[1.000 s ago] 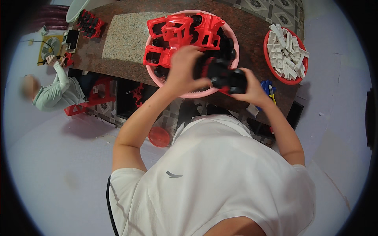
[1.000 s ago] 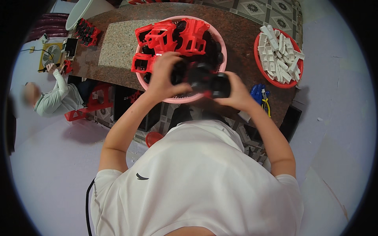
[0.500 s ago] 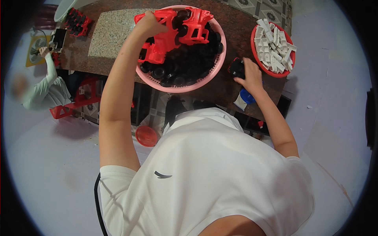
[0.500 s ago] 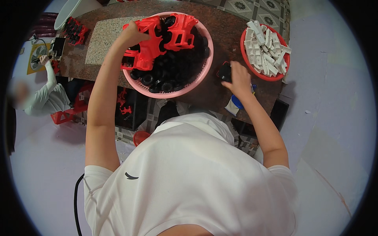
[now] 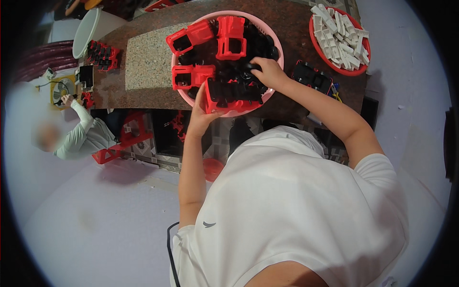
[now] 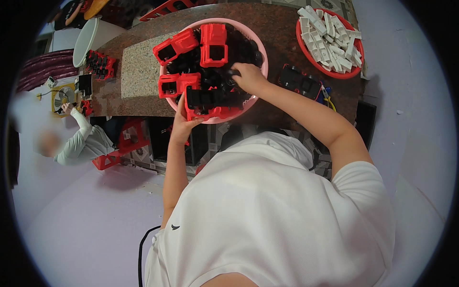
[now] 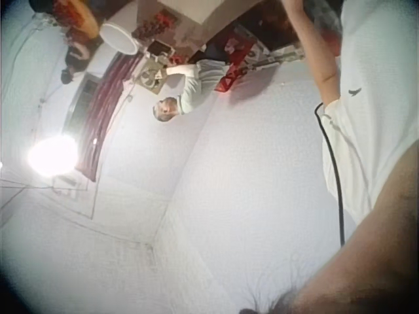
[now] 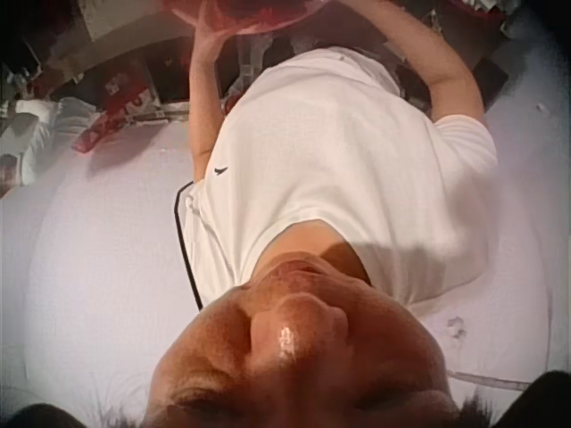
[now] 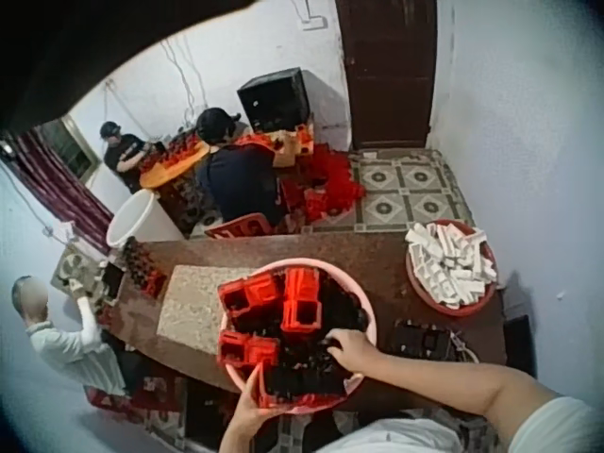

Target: The recorder is assembling small toy trucks by attaching black wheels to red chassis and adding white components.

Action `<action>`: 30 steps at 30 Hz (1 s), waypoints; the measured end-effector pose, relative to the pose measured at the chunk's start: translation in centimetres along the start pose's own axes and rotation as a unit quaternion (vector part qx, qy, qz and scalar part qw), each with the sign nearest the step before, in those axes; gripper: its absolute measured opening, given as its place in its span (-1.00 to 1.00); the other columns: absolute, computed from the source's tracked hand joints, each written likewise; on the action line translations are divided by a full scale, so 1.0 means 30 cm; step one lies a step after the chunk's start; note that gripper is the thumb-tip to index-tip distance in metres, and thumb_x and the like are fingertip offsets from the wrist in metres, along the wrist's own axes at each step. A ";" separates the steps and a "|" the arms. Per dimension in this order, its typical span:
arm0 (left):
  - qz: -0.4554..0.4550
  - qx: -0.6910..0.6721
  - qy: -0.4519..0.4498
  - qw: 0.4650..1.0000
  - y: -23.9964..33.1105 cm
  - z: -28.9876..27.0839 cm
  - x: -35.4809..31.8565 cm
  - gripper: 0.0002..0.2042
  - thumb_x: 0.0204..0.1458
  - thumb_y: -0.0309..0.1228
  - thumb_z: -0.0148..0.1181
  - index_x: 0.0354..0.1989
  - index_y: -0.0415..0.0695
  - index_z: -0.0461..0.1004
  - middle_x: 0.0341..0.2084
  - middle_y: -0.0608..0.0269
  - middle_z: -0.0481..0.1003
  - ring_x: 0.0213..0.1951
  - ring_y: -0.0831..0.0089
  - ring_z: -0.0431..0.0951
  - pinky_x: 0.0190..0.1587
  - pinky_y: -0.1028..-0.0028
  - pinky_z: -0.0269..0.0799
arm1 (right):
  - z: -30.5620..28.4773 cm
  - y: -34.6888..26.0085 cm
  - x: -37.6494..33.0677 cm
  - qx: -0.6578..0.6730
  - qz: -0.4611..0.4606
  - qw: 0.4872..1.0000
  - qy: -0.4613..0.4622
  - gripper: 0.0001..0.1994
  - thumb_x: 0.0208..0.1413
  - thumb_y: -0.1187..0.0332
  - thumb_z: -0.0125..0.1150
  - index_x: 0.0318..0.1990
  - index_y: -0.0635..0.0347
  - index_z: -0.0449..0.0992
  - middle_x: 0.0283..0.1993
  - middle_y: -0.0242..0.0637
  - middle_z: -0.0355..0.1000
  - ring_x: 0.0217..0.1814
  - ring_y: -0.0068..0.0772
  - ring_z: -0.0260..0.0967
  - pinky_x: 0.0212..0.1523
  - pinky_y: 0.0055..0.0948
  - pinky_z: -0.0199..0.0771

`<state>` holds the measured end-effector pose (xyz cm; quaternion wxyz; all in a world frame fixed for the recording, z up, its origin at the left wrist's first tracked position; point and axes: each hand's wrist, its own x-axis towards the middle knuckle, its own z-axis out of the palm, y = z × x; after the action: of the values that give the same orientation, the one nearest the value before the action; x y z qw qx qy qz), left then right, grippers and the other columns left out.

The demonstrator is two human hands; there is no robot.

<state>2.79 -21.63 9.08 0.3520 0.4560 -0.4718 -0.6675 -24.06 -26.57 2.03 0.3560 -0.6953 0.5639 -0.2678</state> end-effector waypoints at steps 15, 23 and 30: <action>-0.040 -0.096 -0.007 0.995 -0.069 0.016 -0.018 -0.14 -0.28 -0.60 0.37 0.30 -0.15 0.06 0.15 0.19 0.24 0.18 0.36 0.25 0.24 0.39 0.17 | 0.021 -0.213 0.034 0.294 0.006 0.952 -0.089 -0.82 0.01 0.55 0.16 -0.19 0.33 0.46 -0.36 -0.31 0.50 -0.29 -0.58 0.44 -0.23 -0.53 0.43; 0.013 0.085 -0.023 0.996 -0.024 0.018 -0.021 -0.07 -0.29 -0.44 0.46 0.32 -0.18 0.03 0.22 0.05 0.19 0.23 0.30 0.21 0.26 0.34 0.13 | 0.145 -0.170 0.004 0.261 0.000 0.959 -0.113 -0.77 -0.07 0.47 0.11 -0.20 0.30 0.51 -0.32 -0.12 0.53 -0.26 -0.31 0.51 -0.20 -0.36 0.46; -0.099 0.041 -0.045 0.993 -0.048 -0.030 -0.002 -0.20 -0.23 -0.41 0.42 0.26 -0.23 0.17 0.09 0.11 0.37 0.09 0.38 0.38 0.16 0.41 0.26 | 0.076 -0.106 -0.026 0.227 0.109 0.954 -0.165 -0.76 0.00 0.42 0.09 -0.17 0.27 0.54 -0.26 -0.12 0.52 -0.35 -0.34 0.51 -0.35 -0.36 0.51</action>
<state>3.59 -21.42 7.59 0.2440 0.4841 -0.4666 -0.6988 -20.58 -25.02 3.22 0.6198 -0.5645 0.4942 -0.2301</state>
